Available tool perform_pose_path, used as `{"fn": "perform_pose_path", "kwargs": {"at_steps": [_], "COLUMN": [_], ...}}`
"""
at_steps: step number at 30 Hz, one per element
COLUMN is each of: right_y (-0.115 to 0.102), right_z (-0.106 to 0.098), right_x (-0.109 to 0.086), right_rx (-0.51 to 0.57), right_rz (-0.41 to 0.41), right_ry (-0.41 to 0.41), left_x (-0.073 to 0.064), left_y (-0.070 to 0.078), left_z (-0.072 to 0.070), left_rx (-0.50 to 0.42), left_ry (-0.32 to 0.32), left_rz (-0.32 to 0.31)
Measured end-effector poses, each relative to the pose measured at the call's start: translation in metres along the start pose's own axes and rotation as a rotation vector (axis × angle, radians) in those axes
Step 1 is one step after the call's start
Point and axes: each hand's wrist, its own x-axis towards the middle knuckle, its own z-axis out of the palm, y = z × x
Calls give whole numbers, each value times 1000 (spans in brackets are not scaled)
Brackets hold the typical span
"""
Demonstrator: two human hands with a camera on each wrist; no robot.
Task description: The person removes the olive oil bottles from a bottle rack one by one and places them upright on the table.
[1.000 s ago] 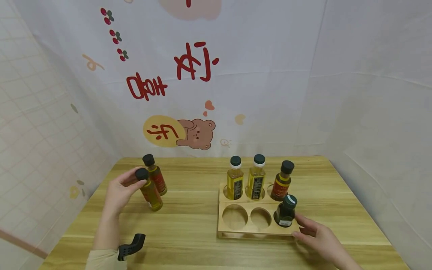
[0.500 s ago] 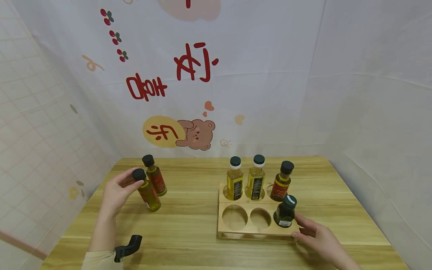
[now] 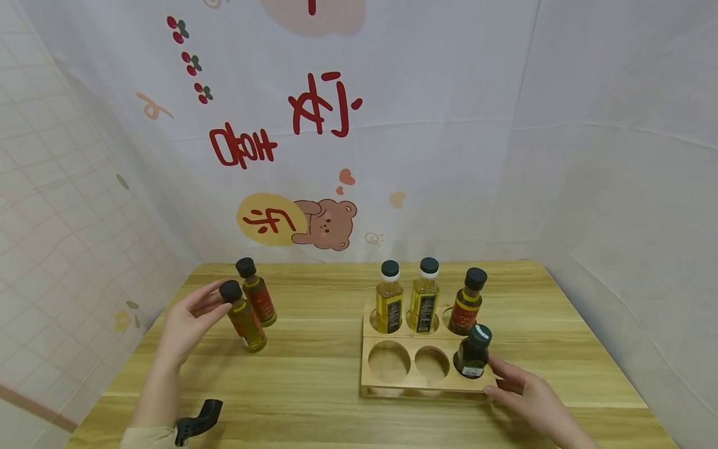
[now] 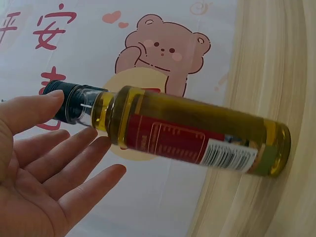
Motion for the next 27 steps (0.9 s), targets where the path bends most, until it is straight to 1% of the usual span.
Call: {"fn": "perform_pose_path", "kwargs": {"at_steps": [5, 8, 11, 15, 19, 23, 25, 27], "right_y": [1, 1, 0, -1, -2, -2, -1, -1], "right_z": [0, 0, -1, -1, -1, 0, 0, 0], "right_x": [0, 0, 0, -1, 0, 0, 0, 1], "right_rx": [-5, -5, -1, 7, 5, -9, -16, -18], "right_rz": [-13, -13, -5, 11, 15, 7, 1, 0], "right_ry": [13, 8, -6, -19, -22, -14, -9, -3], "left_x": [-9, -14, -18, -25, -31, -34, -34, -34], "left_y": [-1, 0, 3, 8, 12, 15, 16, 16], "left_z": [-9, -13, -15, -16, -12, -5, 0, 7], "left_rx": [65, 93, 96, 69, 37, 17, -6, -33], "left_ry": [-47, -74, -83, -80, -76, -75, -88, -112], "left_rz": [43, 48, 54, 79, 110, 153, 167, 166]}}
